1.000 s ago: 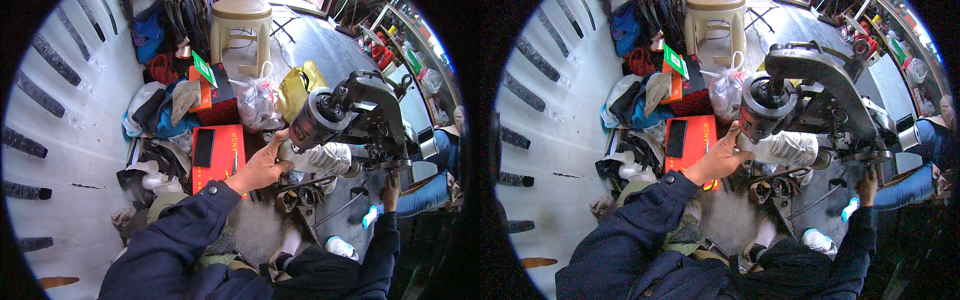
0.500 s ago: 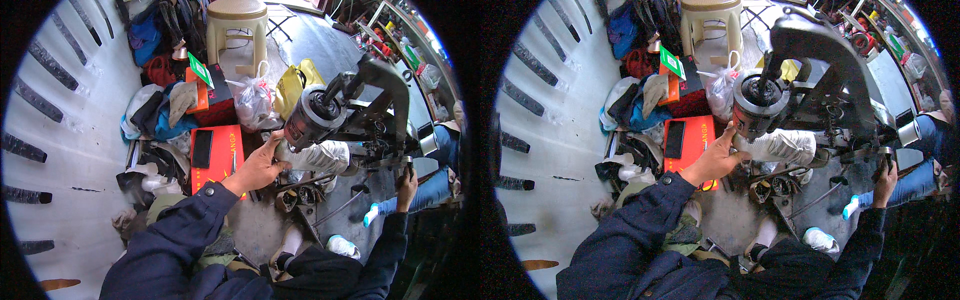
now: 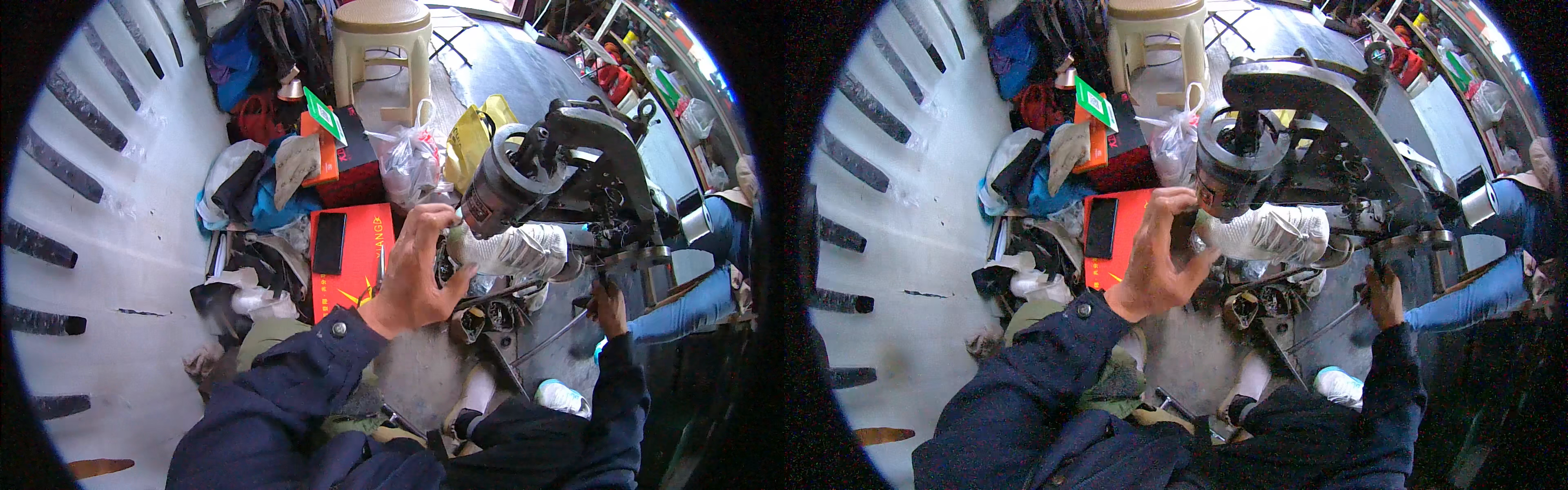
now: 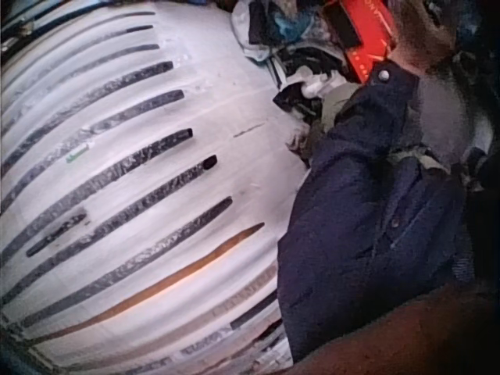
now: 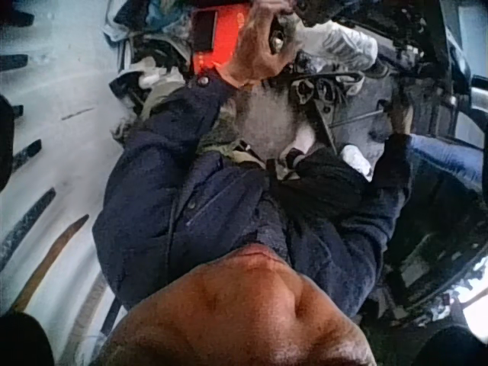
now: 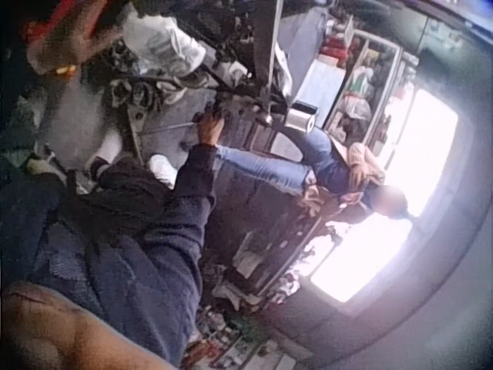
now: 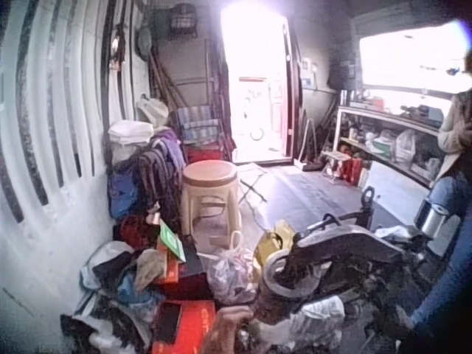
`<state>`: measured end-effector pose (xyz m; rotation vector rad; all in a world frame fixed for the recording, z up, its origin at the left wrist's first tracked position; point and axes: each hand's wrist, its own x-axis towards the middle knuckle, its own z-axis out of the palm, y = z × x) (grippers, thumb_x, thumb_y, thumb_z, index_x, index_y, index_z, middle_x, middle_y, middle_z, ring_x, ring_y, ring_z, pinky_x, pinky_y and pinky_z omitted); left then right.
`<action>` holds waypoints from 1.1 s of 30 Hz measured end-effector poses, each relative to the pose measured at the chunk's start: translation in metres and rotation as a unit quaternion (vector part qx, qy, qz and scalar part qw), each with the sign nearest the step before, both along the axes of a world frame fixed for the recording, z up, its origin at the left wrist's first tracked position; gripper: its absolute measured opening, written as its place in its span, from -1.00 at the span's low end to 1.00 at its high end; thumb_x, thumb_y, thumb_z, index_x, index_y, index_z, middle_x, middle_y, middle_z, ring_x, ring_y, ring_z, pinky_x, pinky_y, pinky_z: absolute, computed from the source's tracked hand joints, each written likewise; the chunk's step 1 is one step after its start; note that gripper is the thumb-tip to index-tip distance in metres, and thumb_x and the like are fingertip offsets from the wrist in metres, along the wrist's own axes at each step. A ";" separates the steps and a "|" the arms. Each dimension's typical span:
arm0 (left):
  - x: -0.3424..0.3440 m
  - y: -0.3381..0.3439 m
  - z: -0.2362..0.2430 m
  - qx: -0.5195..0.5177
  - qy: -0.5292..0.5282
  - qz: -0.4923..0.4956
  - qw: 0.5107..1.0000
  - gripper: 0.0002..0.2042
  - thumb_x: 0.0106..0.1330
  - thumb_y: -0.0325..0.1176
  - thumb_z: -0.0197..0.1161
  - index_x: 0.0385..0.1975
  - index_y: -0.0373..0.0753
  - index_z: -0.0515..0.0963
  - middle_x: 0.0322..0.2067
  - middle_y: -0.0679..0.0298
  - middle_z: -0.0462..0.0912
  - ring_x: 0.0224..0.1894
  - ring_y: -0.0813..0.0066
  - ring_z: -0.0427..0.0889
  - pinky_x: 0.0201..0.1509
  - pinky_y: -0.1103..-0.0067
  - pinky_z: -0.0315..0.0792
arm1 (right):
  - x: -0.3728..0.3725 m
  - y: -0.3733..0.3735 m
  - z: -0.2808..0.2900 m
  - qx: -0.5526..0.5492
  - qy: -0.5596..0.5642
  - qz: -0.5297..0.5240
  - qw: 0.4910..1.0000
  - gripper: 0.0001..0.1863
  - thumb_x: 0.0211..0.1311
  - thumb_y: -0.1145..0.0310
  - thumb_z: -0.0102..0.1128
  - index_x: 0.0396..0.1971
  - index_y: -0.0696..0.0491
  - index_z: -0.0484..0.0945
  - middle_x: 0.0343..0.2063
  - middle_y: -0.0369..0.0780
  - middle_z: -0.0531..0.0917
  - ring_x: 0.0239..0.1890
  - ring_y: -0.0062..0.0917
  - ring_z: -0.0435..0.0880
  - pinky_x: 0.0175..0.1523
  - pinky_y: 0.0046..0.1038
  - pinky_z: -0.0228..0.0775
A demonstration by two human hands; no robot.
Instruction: The person uses a sewing machine to stitch a white sneaker, then removes it and trims excess thread with scissors. They handle a small white fabric piece, cut it, and reposition the sneaker on the machine to continue stitching.
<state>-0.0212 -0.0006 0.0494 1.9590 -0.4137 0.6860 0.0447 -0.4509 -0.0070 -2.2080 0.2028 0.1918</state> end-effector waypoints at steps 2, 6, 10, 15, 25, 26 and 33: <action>-0.005 -0.002 0.005 0.013 -0.017 0.000 1.000 -0.46 0.03 -0.49 0.39 0.03 -0.37 0.34 0.01 -0.07 0.44 0.05 -0.04 0.48 0.17 0.33 0.38 | 0.001 0.000 -0.001 0.001 -0.005 -0.003 1.000 -0.61 0.44 0.06 0.03 -0.36 0.12 0.43 -0.72 -0.24 0.52 -0.77 -0.57 0.46 -0.64 -0.50 0.22; 0.002 0.002 0.000 0.015 -0.027 -0.005 1.000 -0.39 0.07 -0.46 0.42 0.14 -0.35 0.31 0.09 -0.05 0.43 0.11 0.00 0.48 0.20 0.29 0.37 | 0.004 -0.004 0.000 0.034 0.022 0.008 0.999 -0.64 0.43 0.09 0.11 -0.35 0.13 0.45 -0.66 -0.26 0.52 -0.67 -0.59 0.45 -0.55 -0.48 0.23; 0.026 0.003 -0.029 -0.040 0.147 -0.124 0.980 -0.18 0.19 -0.45 0.37 0.44 -0.20 0.05 0.23 -0.07 0.38 0.30 -0.05 0.38 0.38 0.36 0.26 | -0.002 0.007 0.014 0.082 0.042 0.002 0.996 -0.69 0.41 0.15 0.15 -0.37 0.12 0.46 -0.60 -0.30 0.51 -0.62 -0.61 0.42 -0.49 -0.48 0.22; 0.030 0.000 -0.070 -0.039 0.162 -0.168 0.972 -0.05 0.34 -0.49 0.29 0.54 0.13 -0.26 0.29 -0.03 0.41 0.21 0.10 0.53 0.30 0.38 0.35 | -0.010 0.038 0.049 0.061 -0.031 0.002 0.998 -0.71 0.39 0.16 0.16 -0.32 0.11 0.52 -0.58 -0.32 0.51 -0.59 -0.62 0.43 -0.48 -0.50 0.22; 0.019 -0.007 -0.046 -0.119 0.239 -0.169 0.949 -0.45 0.31 -0.50 0.29 0.28 -0.28 0.26 0.18 0.12 0.47 0.22 0.26 0.44 0.34 0.42 0.26 | 0.026 -0.071 0.073 -0.051 -0.228 -0.130 0.964 -0.78 0.48 0.26 0.06 -0.21 0.11 0.55 -0.56 -0.38 0.40 -0.56 -0.71 0.33 -0.47 -0.55 0.14; 0.020 -0.006 -0.043 -0.132 0.237 -0.180 0.946 -0.44 0.30 -0.50 0.29 0.29 -0.27 0.25 0.18 0.12 0.46 0.22 0.25 0.44 0.34 0.42 0.26 | 0.030 -0.080 0.060 -0.068 -0.203 -0.156 0.964 -0.78 0.48 0.26 0.06 -0.20 0.11 0.55 -0.56 -0.38 0.40 -0.57 -0.70 0.33 -0.48 -0.54 0.15; 0.026 0.014 -0.037 -0.262 0.336 -0.264 0.865 -0.32 0.48 0.02 0.08 0.49 -0.06 0.03 0.38 0.21 0.31 0.35 0.27 0.36 0.36 0.27 0.28 | 0.013 -0.040 -0.012 0.014 0.000 -0.071 0.997 -0.74 0.43 0.25 0.10 -0.08 0.13 0.51 -0.56 -0.29 0.52 -0.60 -0.59 0.45 -0.49 -0.47 0.27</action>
